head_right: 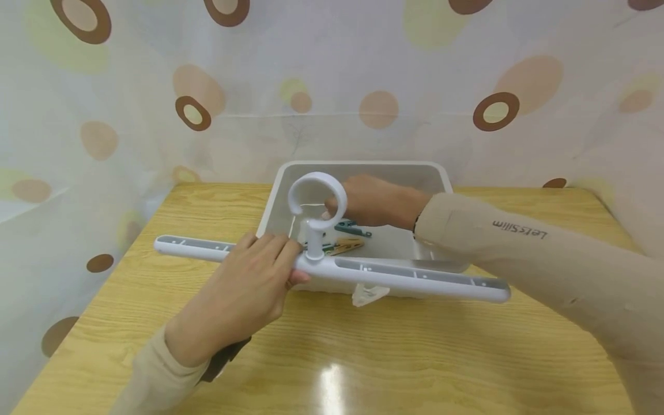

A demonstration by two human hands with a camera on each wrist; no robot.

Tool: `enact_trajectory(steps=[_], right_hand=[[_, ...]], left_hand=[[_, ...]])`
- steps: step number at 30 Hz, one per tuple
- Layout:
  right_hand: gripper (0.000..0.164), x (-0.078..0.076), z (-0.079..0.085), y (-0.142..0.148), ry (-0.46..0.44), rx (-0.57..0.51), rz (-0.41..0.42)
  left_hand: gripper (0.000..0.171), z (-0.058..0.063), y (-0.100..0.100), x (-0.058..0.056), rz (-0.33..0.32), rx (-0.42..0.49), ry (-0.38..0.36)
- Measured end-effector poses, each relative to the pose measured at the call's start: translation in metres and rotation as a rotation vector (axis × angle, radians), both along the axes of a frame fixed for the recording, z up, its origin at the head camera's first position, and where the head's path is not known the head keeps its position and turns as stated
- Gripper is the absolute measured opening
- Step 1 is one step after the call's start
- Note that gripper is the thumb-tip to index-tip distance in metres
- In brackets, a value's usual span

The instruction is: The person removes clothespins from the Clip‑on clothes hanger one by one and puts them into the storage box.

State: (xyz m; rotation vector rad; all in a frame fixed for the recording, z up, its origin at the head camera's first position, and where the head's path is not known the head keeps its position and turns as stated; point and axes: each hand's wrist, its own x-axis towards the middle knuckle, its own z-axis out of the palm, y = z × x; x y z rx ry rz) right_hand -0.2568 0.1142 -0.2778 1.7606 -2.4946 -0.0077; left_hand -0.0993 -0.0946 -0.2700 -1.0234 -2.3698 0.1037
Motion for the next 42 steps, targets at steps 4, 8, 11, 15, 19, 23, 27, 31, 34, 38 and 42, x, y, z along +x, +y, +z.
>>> enact_trajectory(steps=[4, 8, 11, 15, 19, 23, 27, 31, 34, 38, 42], right_hand=[[0.015, -0.004, -0.007, -0.010, 0.148, 0.083, 0.090], [0.004, -0.005, -0.015, -0.014, 0.279, 0.120, 0.174], [0.010, -0.004, -0.022, -0.013, 0.289, 0.123, 0.147], [0.015, -0.002, -0.032, -0.010, 0.198, 0.161, 0.004], [0.018, -0.001, -0.036, -0.009, 0.127, 0.209, -0.088], [0.020, 0.000, -0.032, -0.007, 0.121, 0.240, -0.096], [0.019, -0.002, -0.023, -0.005, 0.157, 0.272, -0.070], [0.019, -0.005, -0.012, -0.003, 0.149, 0.245, -0.066], [0.019, -0.005, -0.002, 0.002, 0.084, 0.172, -0.106], [0.024, -0.002, 0.015, 0.012, 0.023, 0.116, -0.201], [0.021, 0.003, 0.032, 0.023, 0.062, 0.112, -0.293]], left_hand=[[0.032, 0.000, 0.000, 0.001, 0.001, -0.005, -0.006], [0.032, 0.000, 0.001, 0.002, 0.000, -0.021, -0.001], [0.032, 0.000, 0.002, 0.003, -0.001, -0.034, 0.007], [0.030, 0.000, 0.004, 0.002, -0.001, -0.045, 0.010], [0.030, -0.001, 0.004, 0.002, 0.002, -0.051, 0.004], [0.030, -0.001, 0.004, 0.001, 0.001, -0.043, -0.003], [0.030, -0.002, 0.004, 0.000, 0.004, -0.025, -0.014], [0.031, -0.003, 0.003, -0.001, 0.002, -0.002, -0.027], [0.030, -0.003, 0.002, -0.002, 0.000, 0.012, -0.036], [0.030, -0.003, 0.001, -0.002, 0.004, 0.018, -0.038], [0.031, -0.002, 0.000, -0.002, 0.009, 0.030, -0.033]])
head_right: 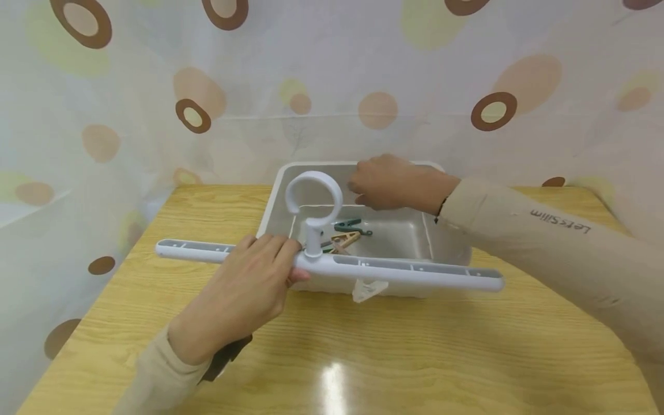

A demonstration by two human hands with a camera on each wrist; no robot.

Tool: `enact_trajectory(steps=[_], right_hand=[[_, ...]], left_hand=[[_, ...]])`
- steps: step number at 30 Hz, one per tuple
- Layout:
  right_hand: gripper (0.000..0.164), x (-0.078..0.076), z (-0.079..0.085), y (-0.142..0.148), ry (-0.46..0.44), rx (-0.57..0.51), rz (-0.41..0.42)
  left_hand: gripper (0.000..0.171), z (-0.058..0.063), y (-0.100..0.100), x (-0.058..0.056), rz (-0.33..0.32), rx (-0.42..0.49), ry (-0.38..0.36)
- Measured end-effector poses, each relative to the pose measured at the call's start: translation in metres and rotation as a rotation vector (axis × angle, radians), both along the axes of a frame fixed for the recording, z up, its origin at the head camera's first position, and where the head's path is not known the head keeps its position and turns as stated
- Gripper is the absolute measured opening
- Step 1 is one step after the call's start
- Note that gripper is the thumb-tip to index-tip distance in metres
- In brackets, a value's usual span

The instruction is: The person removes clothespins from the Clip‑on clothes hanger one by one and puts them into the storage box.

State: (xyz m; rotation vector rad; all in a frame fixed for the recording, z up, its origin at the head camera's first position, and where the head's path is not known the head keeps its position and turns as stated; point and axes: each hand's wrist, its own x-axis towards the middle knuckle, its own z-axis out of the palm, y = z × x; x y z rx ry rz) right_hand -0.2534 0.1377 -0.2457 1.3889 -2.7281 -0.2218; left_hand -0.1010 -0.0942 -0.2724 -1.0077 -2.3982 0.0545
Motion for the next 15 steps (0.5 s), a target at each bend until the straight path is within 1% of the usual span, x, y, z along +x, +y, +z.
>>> enact_trajectory(steps=[2, 6, 13, 15], right_hand=[[0.013, 0.002, 0.007, 0.008, 0.014, -0.011, -0.024], [0.007, 0.007, 0.016, 0.027, -0.025, -0.097, -0.033], [0.009, 0.014, 0.011, 0.064, -0.028, -0.238, 0.062], [0.011, 0.018, 0.010, 0.073, -0.026, -0.283, 0.075]], left_hand=[[0.030, 0.000, 0.000, 0.000, -0.002, 0.014, 0.001], [0.030, 0.000, -0.001, -0.002, -0.003, 0.020, 0.015], [0.029, 0.000, -0.003, -0.003, -0.001, 0.042, 0.015], [0.029, 0.000, -0.003, -0.002, 0.001, 0.046, 0.013]])
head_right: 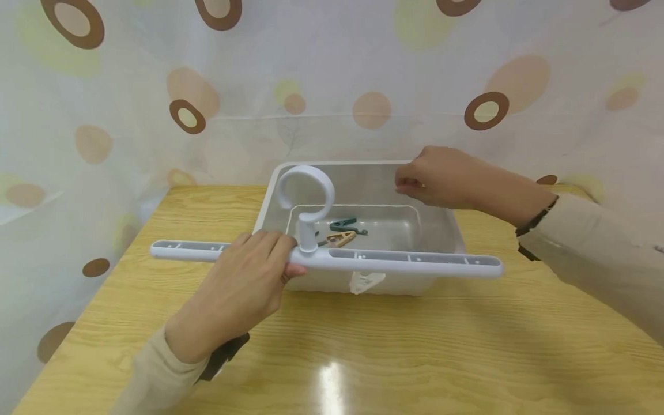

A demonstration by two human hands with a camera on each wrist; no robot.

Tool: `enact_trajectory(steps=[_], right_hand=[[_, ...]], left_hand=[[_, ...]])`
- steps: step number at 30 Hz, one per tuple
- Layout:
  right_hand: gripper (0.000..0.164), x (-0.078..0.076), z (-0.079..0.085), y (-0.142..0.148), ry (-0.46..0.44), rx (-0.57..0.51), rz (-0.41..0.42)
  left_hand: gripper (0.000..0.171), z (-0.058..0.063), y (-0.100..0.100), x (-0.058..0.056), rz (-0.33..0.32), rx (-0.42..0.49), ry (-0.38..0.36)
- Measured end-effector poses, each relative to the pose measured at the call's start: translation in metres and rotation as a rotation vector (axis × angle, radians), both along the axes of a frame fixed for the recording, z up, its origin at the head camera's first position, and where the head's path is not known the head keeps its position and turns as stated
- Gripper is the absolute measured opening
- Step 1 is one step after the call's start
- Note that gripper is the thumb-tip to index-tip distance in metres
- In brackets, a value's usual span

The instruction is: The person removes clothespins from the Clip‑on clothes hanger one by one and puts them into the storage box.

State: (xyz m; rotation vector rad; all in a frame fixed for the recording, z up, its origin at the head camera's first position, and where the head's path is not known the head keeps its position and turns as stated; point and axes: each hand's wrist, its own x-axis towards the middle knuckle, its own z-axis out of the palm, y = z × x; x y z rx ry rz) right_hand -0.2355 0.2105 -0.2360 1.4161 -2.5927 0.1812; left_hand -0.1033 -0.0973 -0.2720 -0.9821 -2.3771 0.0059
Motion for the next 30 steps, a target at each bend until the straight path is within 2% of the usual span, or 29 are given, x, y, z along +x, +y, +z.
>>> enact_trajectory(steps=[5, 9, 12, 17, 19, 20, 23, 24, 27, 28, 30], right_hand=[[0.024, 0.016, -0.006, 0.022, 0.005, -0.121, -0.003], [0.028, 0.032, -0.020, 0.039, 0.026, -0.238, -0.046], [0.030, 0.050, -0.033, 0.051, 0.018, -0.324, -0.105], [0.035, 0.086, -0.049, 0.068, 0.032, -0.455, -0.182], [0.035, 0.099, -0.056, 0.067, 0.002, -0.538, -0.186], [0.035, 0.104, -0.061, 0.066, -0.044, -0.598, -0.177], [0.033, 0.123, -0.069, 0.053, -0.108, -0.750, -0.233], [0.032, 0.127, -0.070, 0.049, -0.121, -0.814, -0.233], [0.029, 0.139, -0.063, 0.038, -0.101, -0.910, -0.327], [0.028, 0.141, -0.060, 0.035, -0.084, -0.937, -0.321], [0.023, 0.143, -0.060, 0.032, -0.167, -1.040, -0.223]], left_hand=[[0.030, 0.001, -0.001, 0.001, 0.011, -0.003, 0.014], [0.029, 0.003, -0.001, 0.002, 0.025, 0.020, 0.023], [0.027, 0.004, 0.000, 0.003, 0.021, 0.054, 0.021], [0.025, 0.006, 0.007, 0.001, -0.031, 0.064, 0.034], [0.026, 0.006, 0.008, 0.000, -0.038, 0.061, 0.052], [0.027, 0.006, 0.008, -0.001, -0.037, 0.058, 0.061], [0.029, 0.007, 0.007, -0.001, -0.026, 0.057, 0.084], [0.030, 0.007, 0.006, -0.001, -0.023, 0.055, 0.089], [0.030, 0.007, 0.005, 0.000, -0.022, 0.063, 0.087], [0.030, 0.008, 0.005, 0.000, -0.021, 0.067, 0.086], [0.031, 0.008, 0.004, 0.001, -0.021, 0.079, 0.083]])
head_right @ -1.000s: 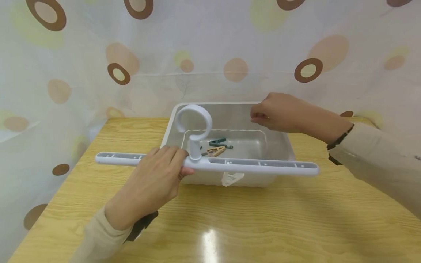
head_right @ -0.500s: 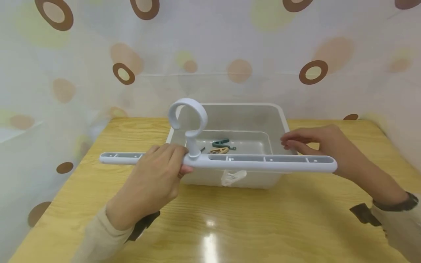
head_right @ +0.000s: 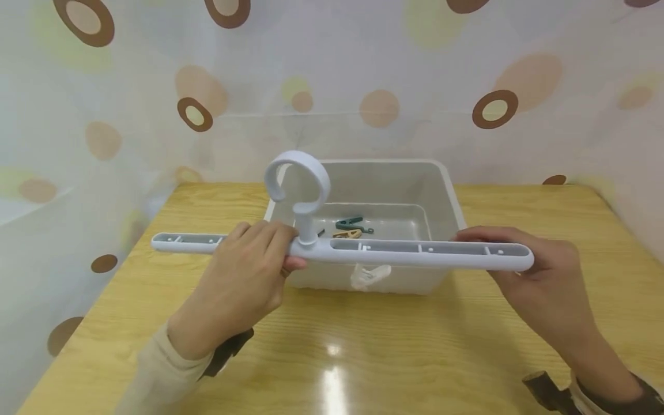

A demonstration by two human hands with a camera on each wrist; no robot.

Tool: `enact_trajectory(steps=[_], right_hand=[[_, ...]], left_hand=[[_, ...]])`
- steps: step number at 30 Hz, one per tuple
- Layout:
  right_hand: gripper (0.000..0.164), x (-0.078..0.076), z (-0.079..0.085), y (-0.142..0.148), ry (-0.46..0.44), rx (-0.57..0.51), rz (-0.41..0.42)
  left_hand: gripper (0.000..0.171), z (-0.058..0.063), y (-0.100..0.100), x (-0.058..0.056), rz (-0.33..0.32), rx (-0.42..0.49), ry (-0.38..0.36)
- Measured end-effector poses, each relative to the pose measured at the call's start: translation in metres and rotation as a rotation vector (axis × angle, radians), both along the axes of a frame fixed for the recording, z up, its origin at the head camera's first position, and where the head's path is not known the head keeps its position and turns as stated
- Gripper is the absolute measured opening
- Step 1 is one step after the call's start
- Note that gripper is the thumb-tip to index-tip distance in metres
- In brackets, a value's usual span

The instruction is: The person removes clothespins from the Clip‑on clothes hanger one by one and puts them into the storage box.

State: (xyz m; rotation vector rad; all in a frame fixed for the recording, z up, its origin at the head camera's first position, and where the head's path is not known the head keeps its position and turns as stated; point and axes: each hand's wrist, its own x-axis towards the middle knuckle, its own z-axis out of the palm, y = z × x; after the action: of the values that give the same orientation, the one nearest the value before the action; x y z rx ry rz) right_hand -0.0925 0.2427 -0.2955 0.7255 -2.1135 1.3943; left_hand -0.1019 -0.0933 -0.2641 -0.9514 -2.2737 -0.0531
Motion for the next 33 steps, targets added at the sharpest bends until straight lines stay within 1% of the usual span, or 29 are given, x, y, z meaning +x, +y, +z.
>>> enact_trajectory(steps=[1, 3, 5, 8, 9, 11, 12, 14, 17, 19, 21, 22, 25, 27, 29, 31, 33], right_hand=[[0.022, 0.001, -0.001, -0.001, -0.013, -0.042, 0.050], [0.020, 0.001, -0.005, -0.006, -0.038, -0.187, 0.243], [0.022, 0.003, -0.009, -0.012, -0.111, -0.312, 0.409], [0.031, 0.005, -0.017, -0.028, -0.197, -0.408, 0.526], [0.033, 0.007, -0.020, -0.034, -0.221, -0.413, 0.536], [0.039, 0.010, -0.027, -0.047, -0.239, -0.411, 0.547], [0.042, 0.011, -0.029, -0.053, -0.254, -0.403, 0.541], [0.045, 0.015, -0.034, -0.065, -0.296, -0.372, 0.499], [0.048, 0.016, -0.039, -0.080, -0.317, -0.351, 0.491], [0.044, 0.015, -0.041, -0.088, -0.313, -0.355, 0.496], [0.038, 0.012, -0.044, -0.095, -0.300, -0.378, 0.534], [0.034, 0.011, -0.045, -0.097, -0.301, -0.381, 0.538], [0.027, 0.009, -0.046, -0.102, -0.327, -0.395, 0.549], [0.025, 0.008, -0.047, -0.104, -0.333, -0.398, 0.559], [0.024, 0.008, -0.046, -0.104, -0.332, -0.395, 0.554], [0.023, 0.007, -0.046, -0.105, -0.313, -0.393, 0.544], [0.021, 0.007, -0.046, -0.105, -0.283, -0.389, 0.517]], left_hand=[[0.031, 0.000, 0.000, 0.000, -0.003, 0.009, -0.001], [0.031, 0.001, 0.000, 0.000, -0.004, 0.010, 0.007], [0.030, 0.001, 0.000, 0.000, -0.010, 0.011, 0.004], [0.030, 0.001, 0.001, -0.001, -0.017, 0.005, 0.005], [0.030, 0.001, 0.001, -0.001, -0.016, 0.003, 0.008], [0.030, 0.001, 0.002, -0.001, -0.016, 0.002, 0.008], [0.029, 0.001, 0.002, -0.001, -0.015, 0.001, 0.007], [0.029, 0.000, 0.003, -0.001, -0.013, 0.001, 0.006], [0.028, -0.001, 0.004, 0.000, -0.011, -0.001, 0.001], [0.029, -0.002, 0.004, 0.000, -0.008, -0.004, 0.004], [0.030, -0.002, 0.004, 0.000, -0.003, -0.007, 0.010], [0.031, -0.002, 0.005, 0.000, -0.001, -0.011, 0.013], [0.031, -0.003, 0.005, 0.000, 0.002, -0.020, 0.016], [0.031, -0.003, 0.006, 0.000, 0.006, -0.028, 0.020], [0.031, -0.003, 0.006, 0.001, 0.004, -0.028, 0.021], [0.031, -0.003, 0.006, 0.001, 0.005, -0.029, 0.023], [0.030, -0.003, 0.006, 0.001, 0.004, -0.029, 0.019]])
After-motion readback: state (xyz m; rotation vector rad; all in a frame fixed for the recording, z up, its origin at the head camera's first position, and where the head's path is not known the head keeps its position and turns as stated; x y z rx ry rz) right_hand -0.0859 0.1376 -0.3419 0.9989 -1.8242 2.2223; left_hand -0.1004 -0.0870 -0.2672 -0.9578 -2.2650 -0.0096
